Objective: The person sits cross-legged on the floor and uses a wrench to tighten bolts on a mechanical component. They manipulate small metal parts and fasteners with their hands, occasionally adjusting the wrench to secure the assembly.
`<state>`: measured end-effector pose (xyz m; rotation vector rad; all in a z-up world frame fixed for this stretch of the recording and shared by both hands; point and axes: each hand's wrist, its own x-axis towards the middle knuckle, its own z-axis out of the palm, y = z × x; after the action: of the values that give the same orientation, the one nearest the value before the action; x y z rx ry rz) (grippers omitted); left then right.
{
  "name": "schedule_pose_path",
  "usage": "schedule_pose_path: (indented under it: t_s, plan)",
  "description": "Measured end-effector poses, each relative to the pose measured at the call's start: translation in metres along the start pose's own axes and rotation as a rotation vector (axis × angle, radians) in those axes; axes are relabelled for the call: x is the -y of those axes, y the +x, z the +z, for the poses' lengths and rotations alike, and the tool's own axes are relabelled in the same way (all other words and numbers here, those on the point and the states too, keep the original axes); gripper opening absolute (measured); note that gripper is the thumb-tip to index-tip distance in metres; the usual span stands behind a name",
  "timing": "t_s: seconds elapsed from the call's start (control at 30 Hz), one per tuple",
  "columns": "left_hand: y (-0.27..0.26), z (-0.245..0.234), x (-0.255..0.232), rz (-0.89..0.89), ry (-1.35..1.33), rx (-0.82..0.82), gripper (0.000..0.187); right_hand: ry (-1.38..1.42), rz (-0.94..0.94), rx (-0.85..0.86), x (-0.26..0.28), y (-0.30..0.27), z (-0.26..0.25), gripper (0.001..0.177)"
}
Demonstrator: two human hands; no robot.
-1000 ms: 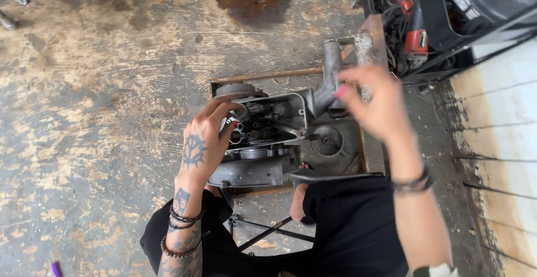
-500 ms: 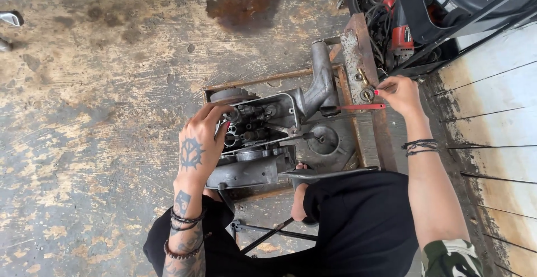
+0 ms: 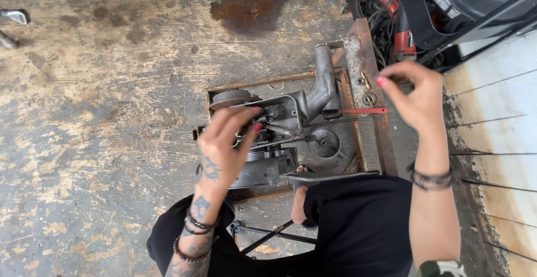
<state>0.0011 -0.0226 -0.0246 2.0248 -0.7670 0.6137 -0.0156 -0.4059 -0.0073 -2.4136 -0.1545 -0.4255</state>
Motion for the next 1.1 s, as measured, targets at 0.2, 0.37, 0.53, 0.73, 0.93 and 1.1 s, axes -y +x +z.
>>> schedule_pose_path:
  t_s: [0.2,0.37,0.53,0.73,0.93,1.1]
  plan:
    - [0.015,0.0,-0.053,-0.147,-0.54,0.112,0.03,0.344,-0.245,0.057,0.151,-0.012,0.021,0.013]
    - [0.019,-0.006,-0.05,-0.157,-0.598,0.082,0.022,0.384,-0.298,0.069,0.159,-0.009,0.034,0.013]
    - [0.026,-0.01,-0.054,-0.103,-0.613,0.036,0.016,0.383,-0.361,0.065,0.169,-0.01,0.042,0.013]
    - [0.024,-0.012,-0.052,-0.148,-0.594,0.021,0.01,0.408,-0.372,0.046,0.168,-0.006,0.05,0.012]
    - [0.023,-0.014,-0.052,-0.251,-0.702,0.037,0.009,0.476,-0.434,0.011,0.172,-0.007,0.057,0.01]
    - [0.023,-0.013,-0.051,-0.251,-0.708,0.04,0.009,0.374,-0.589,-0.084,0.169,-0.009,0.065,0.005]
